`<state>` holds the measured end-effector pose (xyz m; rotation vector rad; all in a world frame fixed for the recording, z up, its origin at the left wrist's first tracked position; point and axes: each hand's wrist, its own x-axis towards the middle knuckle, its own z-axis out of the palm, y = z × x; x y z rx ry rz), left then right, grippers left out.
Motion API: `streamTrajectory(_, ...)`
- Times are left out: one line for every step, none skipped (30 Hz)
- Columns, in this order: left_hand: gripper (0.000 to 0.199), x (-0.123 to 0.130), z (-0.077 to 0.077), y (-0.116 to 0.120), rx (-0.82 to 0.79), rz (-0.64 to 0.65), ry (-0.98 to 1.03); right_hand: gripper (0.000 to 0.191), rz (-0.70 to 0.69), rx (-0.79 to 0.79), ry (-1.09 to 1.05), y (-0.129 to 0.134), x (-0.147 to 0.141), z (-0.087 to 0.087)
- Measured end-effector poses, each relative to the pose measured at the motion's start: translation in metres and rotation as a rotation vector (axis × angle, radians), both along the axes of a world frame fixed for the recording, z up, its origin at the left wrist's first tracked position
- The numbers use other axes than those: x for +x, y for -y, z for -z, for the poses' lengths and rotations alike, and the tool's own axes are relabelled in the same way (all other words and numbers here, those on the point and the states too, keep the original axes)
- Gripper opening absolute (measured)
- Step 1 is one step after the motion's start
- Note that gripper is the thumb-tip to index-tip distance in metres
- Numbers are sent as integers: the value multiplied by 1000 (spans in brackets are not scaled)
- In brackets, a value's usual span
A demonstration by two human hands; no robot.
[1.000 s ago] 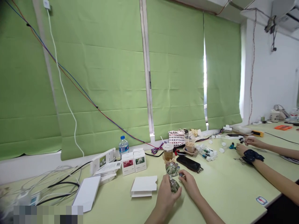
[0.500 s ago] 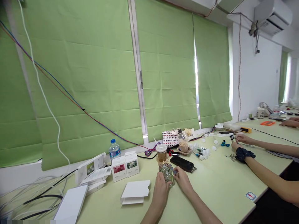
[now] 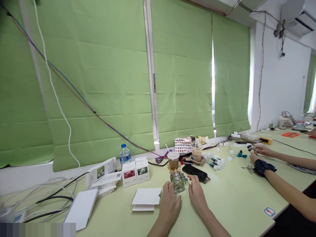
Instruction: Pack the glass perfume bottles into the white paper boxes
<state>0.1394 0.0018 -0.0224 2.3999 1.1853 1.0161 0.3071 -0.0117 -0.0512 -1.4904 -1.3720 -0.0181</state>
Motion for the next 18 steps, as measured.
streamTrajectory(42,-9,-5,3,43,19,-34,32,-12,25,23,3,-3,-2)
streamTrajectory(42,-19,-13,3,71,33,-72,30,-24,48,44,5,-6,-4)
streamTrajectory(43,-30,-22,1,77,37,-105,28,-34,68,61,7,-10,-5)
streamTrajectory(45,-43,-32,-4,41,24,-156,26,-43,81,73,8,-13,-7)
streamTrajectory(49,-57,-41,-11,-32,-8,-210,25,-50,92,84,9,-16,-8)
streamTrajectory(48,-72,-50,-20,-82,-14,-242,25,-57,101,98,10,-18,-8)
streamTrajectory(47,-86,-56,-30,-123,-19,-267,24,-67,110,113,11,-20,-9)
streamTrajectory(50,-99,-60,-40,-175,-28,-296,23,-82,119,132,12,-22,-9)
streamTrajectory(57,-111,-61,-49,-238,-37,-326,23,-103,129,154,13,-24,-8)
streamTrajectory(64,-122,-60,-56,-298,-48,-349,22,-128,140,177,14,-25,-8)
streamTrajectory(65,-130,-58,-60,-347,-56,-361,22,-155,152,200,15,-26,-6)
streamTrajectory(62,-137,-55,-62,-386,-67,-362,22,-182,164,222,16,-27,-5)
streamTrajectory(57,-142,-52,-62,-410,-80,-350,23,-209,172,244,18,-28,-3)
streamTrajectory(50,-147,-50,-61,-423,-95,-323,24,-235,175,266,19,-29,-1)
streamTrajectory(44,-151,-49,-60,-429,-110,-282,25,-259,171,290,20,-30,1)
streamTrajectory(39,-155,-50,-58,-430,-124,-228,27,-282,159,317,21,-32,3)
streamTrajectory(33,-160,-52,-57,-429,-135,-161,29,-304,143,349,22,-35,5)
streamTrajectory(26,-166,-55,-57,-426,-147,-82,31,-327,125,386,22,-37,7)
